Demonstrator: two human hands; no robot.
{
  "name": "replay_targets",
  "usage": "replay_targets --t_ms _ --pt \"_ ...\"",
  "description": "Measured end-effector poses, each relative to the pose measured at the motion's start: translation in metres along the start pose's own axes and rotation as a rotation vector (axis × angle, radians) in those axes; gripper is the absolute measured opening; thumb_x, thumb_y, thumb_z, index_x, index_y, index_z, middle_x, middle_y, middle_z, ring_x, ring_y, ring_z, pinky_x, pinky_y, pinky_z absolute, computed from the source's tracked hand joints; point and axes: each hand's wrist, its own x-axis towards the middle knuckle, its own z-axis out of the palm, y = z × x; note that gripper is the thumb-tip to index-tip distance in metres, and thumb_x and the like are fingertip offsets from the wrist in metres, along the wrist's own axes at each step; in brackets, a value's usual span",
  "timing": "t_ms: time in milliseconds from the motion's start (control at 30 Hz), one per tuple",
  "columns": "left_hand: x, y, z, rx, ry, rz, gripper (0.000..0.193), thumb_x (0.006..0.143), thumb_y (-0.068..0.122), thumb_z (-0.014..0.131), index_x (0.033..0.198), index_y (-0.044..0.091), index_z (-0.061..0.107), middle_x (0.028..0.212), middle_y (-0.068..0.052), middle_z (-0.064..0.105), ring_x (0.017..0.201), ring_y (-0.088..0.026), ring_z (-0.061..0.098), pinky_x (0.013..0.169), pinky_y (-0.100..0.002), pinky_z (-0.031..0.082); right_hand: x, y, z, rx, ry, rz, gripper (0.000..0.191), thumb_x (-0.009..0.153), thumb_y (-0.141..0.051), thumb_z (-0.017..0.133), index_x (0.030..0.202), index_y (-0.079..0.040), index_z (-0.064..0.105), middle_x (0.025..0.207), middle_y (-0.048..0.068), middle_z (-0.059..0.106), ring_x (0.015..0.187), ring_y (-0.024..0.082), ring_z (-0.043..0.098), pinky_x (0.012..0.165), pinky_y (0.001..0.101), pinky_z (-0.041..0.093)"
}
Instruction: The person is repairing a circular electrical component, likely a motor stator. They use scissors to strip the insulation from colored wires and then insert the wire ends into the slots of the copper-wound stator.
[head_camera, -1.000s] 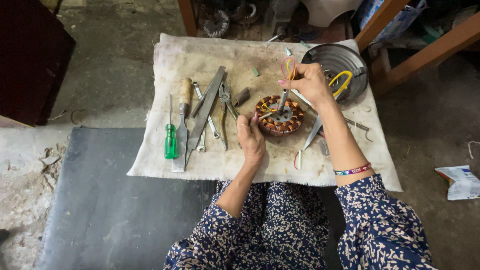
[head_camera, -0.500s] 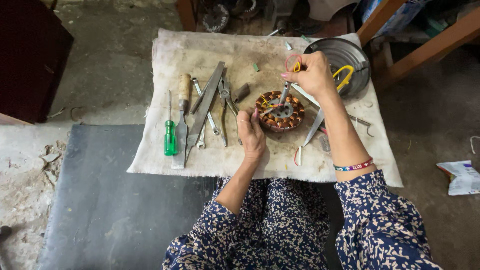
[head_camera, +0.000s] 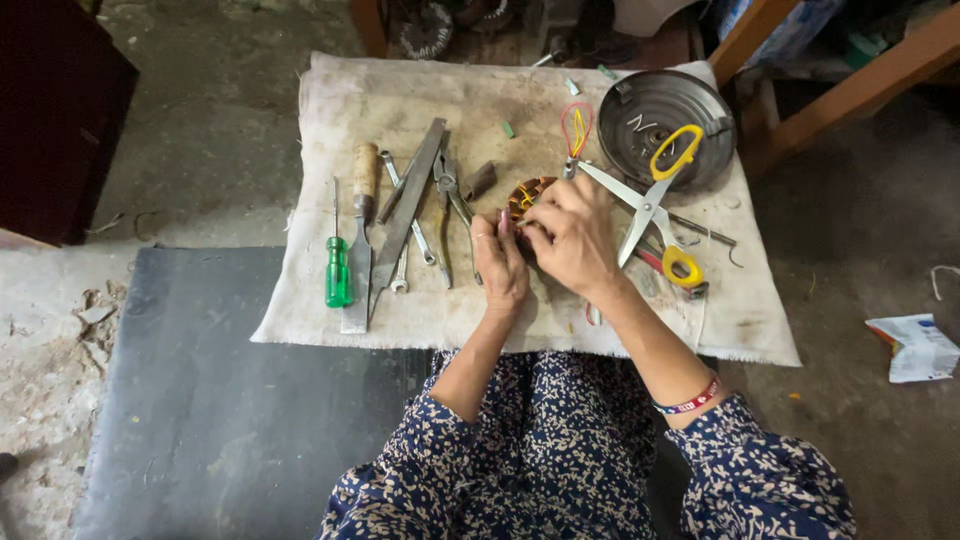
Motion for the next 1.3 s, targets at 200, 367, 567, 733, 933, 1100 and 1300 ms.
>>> replay_targets --t_ms 200,367,567,733,933,1100,1300 --pt "0.005 -0.002 0.000 0.021 0.013 0.247 0.004 0.106 0.003 0.054 0.105 0.000 0.051 0.107 -0.016 0.054 0.099 -0.029 0.056 0.093 -0.037 0.047 0.001 0.007 0.025 -0.044 -0.121 0.042 0.011 0.077 -0.016 0.078 0.083 -0.009 0.073 0.096 0.006 0.061 0.104 0.029 0.054 0.093 0.0488 0.036" --pt "0.005 0.000 -0.001 0.045 0.003 0.232 0.005 0.106 0.003 0.056 0.104 0.001 0.051 0.109 -0.016 0.055 0.100 -0.029 0.056 0.094 -0.037 0.047 -0.003 0.009 0.028 -0.100 -0.068 -0.017 0.011 0.080 -0.019 0.077 0.082 -0.010 0.072 0.097 0.005 0.061 0.104 0.028 0.053 0.095 0.0503 0.037" --pt "0.005 0.001 -0.002 -0.001 -0.031 0.173 0.002 0.106 0.002 0.054 0.106 0.001 0.053 0.109 -0.015 0.054 0.095 -0.029 0.055 0.087 -0.035 0.048 -0.003 0.010 0.023 -0.149 -0.072 -0.019 0.010 0.079 -0.020 0.078 0.081 -0.012 0.073 0.092 0.004 0.061 0.100 0.028 0.053 0.090 0.0505 0.036" --pt "0.005 0.009 -0.002 0.002 -0.036 0.203 0.004 0.105 0.003 0.055 0.108 0.001 0.054 0.111 -0.015 0.053 0.099 -0.030 0.054 0.089 -0.036 0.049 -0.006 0.012 0.022 -0.190 -0.047 -0.057 0.008 0.081 -0.019 0.078 0.084 -0.013 0.074 0.092 0.003 0.061 0.099 0.027 0.054 0.091 0.0496 0.036" --pt "0.009 0.034 0.009 0.207 0.051 0.237 0.012 0.100 0.011 0.066 0.099 0.000 0.061 0.114 -0.018 0.057 0.109 -0.034 0.051 0.098 -0.042 0.043 -0.007 0.018 0.018 -0.160 0.023 0.014 0.009 0.081 -0.018 0.080 0.087 -0.012 0.075 0.092 0.003 0.063 0.100 0.027 0.054 0.089 0.0474 0.036" --pt "0.017 0.038 -0.006 0.209 -0.056 0.179 0.016 0.106 0.014 0.065 0.093 0.005 0.069 0.111 -0.013 0.062 0.111 -0.031 0.053 0.101 -0.042 0.043 -0.016 0.015 0.014 -0.106 0.056 0.069 0.011 0.079 -0.017 0.081 0.086 -0.012 0.075 0.091 0.002 0.064 0.100 0.027 0.055 0.091 0.0469 0.036" --pt "0.025 0.043 -0.030 0.219 -0.222 0.302 0.013 0.087 0.007 0.074 0.099 0.007 0.074 0.112 -0.010 0.068 0.118 -0.031 0.054 0.105 -0.042 0.042 -0.032 0.009 0.008 -0.061 0.163 0.124 0.010 0.086 -0.018 0.082 0.090 -0.011 0.077 0.095 0.002 0.066 0.100 0.025 0.056 0.093 0.0436 0.037"
